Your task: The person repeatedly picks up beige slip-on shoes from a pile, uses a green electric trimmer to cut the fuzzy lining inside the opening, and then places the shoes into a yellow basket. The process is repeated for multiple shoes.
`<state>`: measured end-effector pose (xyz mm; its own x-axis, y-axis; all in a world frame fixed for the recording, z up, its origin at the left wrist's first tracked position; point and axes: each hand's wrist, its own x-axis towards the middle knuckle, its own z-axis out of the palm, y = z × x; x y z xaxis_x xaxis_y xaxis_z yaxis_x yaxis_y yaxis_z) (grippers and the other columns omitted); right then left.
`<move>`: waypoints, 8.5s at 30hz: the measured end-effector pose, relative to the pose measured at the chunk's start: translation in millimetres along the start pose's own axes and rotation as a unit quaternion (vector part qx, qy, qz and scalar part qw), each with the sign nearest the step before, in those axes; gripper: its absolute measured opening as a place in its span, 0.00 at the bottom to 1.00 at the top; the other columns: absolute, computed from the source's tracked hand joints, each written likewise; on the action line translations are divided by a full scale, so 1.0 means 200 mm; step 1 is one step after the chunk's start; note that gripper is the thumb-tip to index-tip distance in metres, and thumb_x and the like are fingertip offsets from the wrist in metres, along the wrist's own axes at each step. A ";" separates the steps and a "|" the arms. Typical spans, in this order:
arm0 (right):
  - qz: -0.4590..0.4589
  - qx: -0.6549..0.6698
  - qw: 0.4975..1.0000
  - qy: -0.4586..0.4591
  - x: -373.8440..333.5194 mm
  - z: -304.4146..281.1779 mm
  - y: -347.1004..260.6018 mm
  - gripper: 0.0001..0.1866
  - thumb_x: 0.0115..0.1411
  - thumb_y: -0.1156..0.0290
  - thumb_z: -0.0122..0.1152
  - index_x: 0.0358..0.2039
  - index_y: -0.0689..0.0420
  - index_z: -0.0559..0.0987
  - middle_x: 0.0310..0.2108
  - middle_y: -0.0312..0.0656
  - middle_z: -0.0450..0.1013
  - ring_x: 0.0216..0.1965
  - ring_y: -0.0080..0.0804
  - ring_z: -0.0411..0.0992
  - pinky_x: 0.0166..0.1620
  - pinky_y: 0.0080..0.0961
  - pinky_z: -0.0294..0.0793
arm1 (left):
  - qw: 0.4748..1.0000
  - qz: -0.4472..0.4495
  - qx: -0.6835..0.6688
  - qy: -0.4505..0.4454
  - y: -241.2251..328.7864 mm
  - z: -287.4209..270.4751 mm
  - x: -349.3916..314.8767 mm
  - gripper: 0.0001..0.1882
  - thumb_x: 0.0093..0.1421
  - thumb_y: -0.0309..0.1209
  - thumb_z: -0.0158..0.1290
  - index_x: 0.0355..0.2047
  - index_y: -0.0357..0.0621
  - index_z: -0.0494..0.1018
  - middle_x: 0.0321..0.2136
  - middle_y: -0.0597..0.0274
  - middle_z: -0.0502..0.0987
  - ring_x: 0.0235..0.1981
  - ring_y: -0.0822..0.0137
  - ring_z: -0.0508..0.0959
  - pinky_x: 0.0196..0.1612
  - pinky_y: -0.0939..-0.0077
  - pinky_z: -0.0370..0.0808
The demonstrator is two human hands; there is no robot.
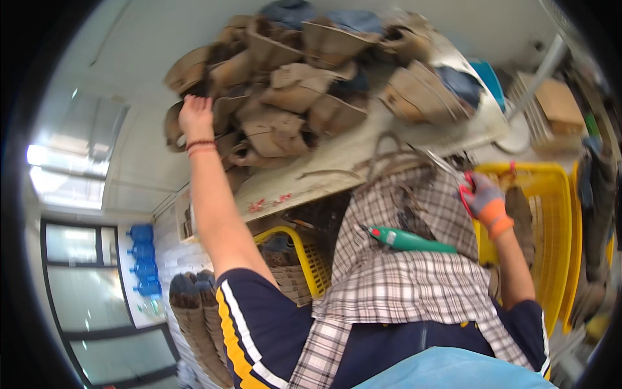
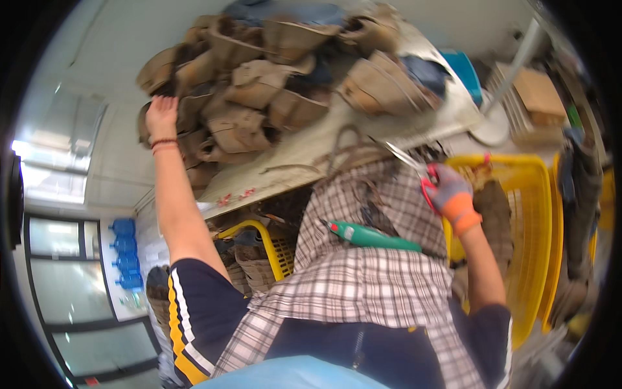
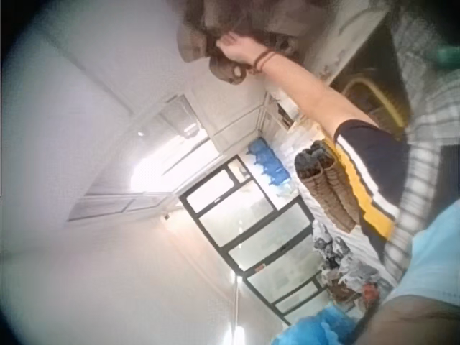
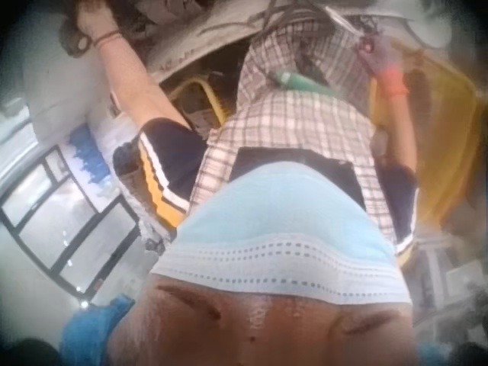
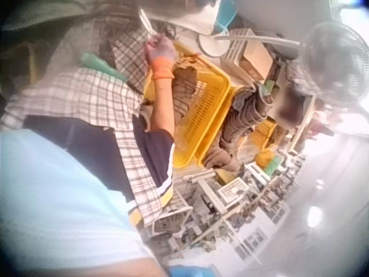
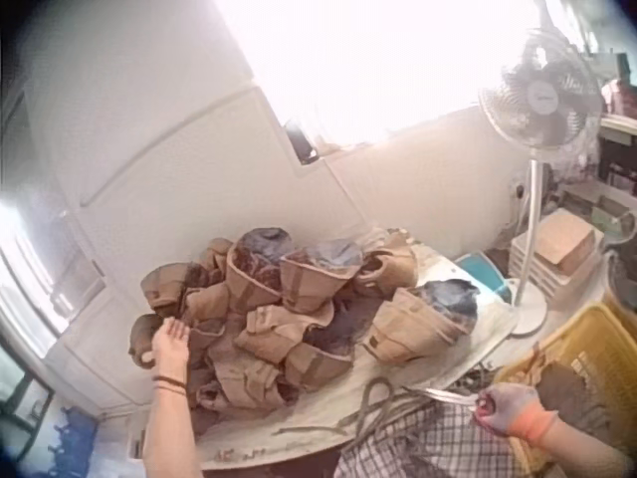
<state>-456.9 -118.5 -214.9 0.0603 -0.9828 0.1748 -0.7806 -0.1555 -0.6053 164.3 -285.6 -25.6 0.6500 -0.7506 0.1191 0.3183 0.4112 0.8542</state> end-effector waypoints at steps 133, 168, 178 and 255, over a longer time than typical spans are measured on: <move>-0.178 0.236 0.954 -0.052 -0.07 -0.06 -0.68 0.29 0.41 0.56 0.72 0.41 0.60 0.75 0.30 0.46 0.76 0.29 0.35 0.76 0.34 0.26 0.74 | 0.952 -0.088 -0.167 -0.239 -0.34 0.02 -1.83 0.21 0.56 0.16 0.48 0.51 0.38 0.67 0.49 0.58 0.72 0.51 0.64 0.71 0.57 0.65 0.64; 0.004 0.398 0.917 -0.013 -0.01 -0.18 -0.65 0.20 0.53 0.60 0.65 0.41 0.61 0.74 0.23 0.32 0.72 0.22 0.14 0.66 0.26 0.14 0.65 | 0.814 0.256 0.424 -0.305 -0.36 -0.09 -1.99 0.16 0.51 0.22 0.52 0.42 0.35 0.73 0.53 0.47 0.66 0.56 0.54 0.64 0.58 0.65 0.58; -0.104 0.030 0.968 -0.224 -0.40 0.26 -0.44 0.33 0.46 0.45 0.64 0.44 0.59 0.73 0.24 0.49 0.75 0.25 0.42 0.75 0.30 0.32 0.74 | 0.959 -0.229 -0.152 -0.073 -0.27 -0.71 -1.65 0.20 0.63 0.30 0.44 0.54 0.33 0.61 0.53 0.53 0.67 0.55 0.58 0.66 0.60 0.60 0.60; 0.072 0.373 0.925 -0.020 0.14 0.19 -0.08 0.09 0.58 0.72 0.57 0.38 0.62 0.77 0.27 0.34 0.73 0.28 0.16 0.68 0.34 0.15 0.69 | 0.959 0.038 -0.221 -0.173 0.10 0.10 -0.84 0.22 0.67 0.39 0.33 0.58 0.42 0.57 0.59 0.55 0.59 0.60 0.53 0.58 0.62 0.47 0.51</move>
<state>-419.3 -147.9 -228.8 0.0242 -0.9993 0.0297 -0.1364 -0.0328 -0.9901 47.9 -162.2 -17.4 0.4401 -0.8049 0.3981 0.5895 0.5934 0.5481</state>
